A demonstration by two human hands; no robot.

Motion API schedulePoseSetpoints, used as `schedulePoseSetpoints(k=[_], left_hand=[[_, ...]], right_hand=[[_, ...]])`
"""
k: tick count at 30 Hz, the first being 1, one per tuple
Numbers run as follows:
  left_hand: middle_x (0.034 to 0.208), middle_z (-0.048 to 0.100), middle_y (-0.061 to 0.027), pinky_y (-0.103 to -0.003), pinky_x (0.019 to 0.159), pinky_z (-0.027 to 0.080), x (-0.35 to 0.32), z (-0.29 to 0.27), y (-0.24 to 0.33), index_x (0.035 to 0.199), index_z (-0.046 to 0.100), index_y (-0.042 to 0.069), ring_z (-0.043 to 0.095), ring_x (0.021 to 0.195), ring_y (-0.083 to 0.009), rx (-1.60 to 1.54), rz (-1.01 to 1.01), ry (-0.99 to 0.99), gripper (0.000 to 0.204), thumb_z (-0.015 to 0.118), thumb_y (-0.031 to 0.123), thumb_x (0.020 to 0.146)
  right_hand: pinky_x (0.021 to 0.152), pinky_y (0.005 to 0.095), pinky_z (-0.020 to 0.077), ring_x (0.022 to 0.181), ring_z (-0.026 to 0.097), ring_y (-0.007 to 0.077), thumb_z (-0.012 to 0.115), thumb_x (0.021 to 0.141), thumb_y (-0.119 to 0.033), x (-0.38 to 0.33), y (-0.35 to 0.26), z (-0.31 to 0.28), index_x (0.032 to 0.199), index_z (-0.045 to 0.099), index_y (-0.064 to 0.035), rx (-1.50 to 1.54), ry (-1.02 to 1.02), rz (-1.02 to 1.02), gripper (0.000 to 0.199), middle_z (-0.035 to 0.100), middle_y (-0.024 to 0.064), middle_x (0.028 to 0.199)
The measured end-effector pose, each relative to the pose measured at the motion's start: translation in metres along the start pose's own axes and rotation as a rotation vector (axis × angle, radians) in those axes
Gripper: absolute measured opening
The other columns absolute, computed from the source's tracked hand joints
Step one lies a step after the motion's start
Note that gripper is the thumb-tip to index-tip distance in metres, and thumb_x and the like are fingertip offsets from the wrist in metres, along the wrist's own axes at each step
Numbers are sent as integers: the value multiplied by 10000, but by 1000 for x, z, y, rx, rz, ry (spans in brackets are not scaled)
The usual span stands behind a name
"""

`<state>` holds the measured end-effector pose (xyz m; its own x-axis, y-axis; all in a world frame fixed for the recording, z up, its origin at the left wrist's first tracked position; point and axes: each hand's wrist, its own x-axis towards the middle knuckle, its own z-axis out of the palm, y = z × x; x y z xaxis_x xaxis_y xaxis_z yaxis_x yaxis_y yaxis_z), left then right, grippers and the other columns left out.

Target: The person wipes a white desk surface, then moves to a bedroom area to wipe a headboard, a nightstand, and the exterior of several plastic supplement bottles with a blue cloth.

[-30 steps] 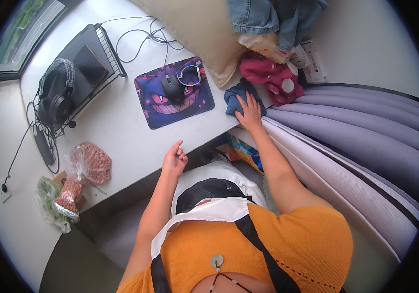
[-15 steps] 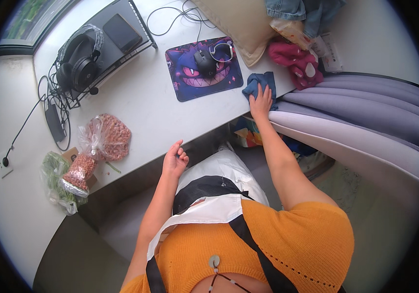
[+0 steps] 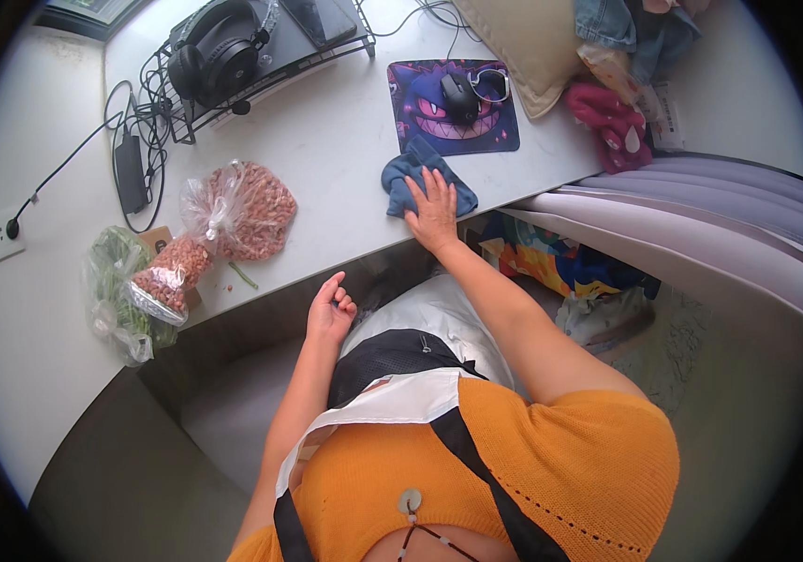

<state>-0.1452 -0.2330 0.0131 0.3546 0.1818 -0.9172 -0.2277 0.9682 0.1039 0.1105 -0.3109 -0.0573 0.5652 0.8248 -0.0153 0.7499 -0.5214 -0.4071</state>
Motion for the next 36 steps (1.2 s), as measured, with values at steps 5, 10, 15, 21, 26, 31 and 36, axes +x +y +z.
schedulePoseSetpoints(k=[5, 10, 15, 21, 26, 31, 36], left_hand=[[643, 424, 19, -261, 540, 390, -11, -16, 8, 1142, 567, 80, 403, 540, -105, -22, 37, 24, 231, 571, 176, 933], [623, 400, 26, -250, 530, 387, -10, -15, 12, 1131, 571, 85, 382, 526, -104, -22, 2, 10, 221, 584, 184, 933], [633, 417, 22, -250, 528, 388, 3, -6, 10, 1132, 569, 75, 400, 539, -105, -6, -14, 6, 224, 583, 177, 933], [641, 429, 18, -255, 535, 387, 13, 7, 4, 1134, 564, 65, 413, 554, -104, 1, -27, -33, 221, 559, 172, 941], [641, 427, 16, -258, 527, 383, 11, 11, 5, 1118, 562, 63, 400, 544, -105, -20, -5, 5, 200, 542, 176, 954], [642, 430, 15, -261, 531, 385, 8, 6, 16, 1124, 553, 63, 405, 544, -104, -94, 37, -5, 205, 548, 164, 945], [647, 432, 16, -259, 539, 387, 20, 16, 30, 1145, 540, 66, 416, 549, -104, -183, 119, 5, 227, 551, 172, 944]], right_hand=[[1117, 559, 183, 1417, 208, 321, 692, 749, -215, -11, -73, 22, 1377, 454, -195, 114, -75, -91, 671, 271, 115, 1516], [1151, 493, 176, 1425, 222, 275, 699, 756, -203, -45, -69, 8, 1363, 473, -207, 151, -291, -239, 648, 275, 68, 1529], [1133, 514, 219, 1421, 235, 298, 622, 750, -111, -53, 42, -34, 1376, 461, -235, 23, -108, 62, 658, 281, 75, 1529], [1118, 554, 210, 1417, 205, 378, 600, 809, -231, -27, 118, -44, 1430, 387, -189, -84, 24, 266, 658, 244, 173, 1530], [1108, 581, 194, 1423, 163, 401, 645, 812, -440, -32, 5, -23, 1397, 442, -166, 37, -167, 10, 678, 204, 208, 1533], [1097, 560, 238, 1402, 237, 361, 702, 802, -307, 23, -50, 9, 1330, 520, -194, 88, -145, -168, 570, 282, 156, 1513], [1111, 541, 237, 1408, 236, 344, 681, 822, -246, 110, -51, 19, 1337, 513, -231, 60, -214, -298, 542, 282, 129, 1520]])
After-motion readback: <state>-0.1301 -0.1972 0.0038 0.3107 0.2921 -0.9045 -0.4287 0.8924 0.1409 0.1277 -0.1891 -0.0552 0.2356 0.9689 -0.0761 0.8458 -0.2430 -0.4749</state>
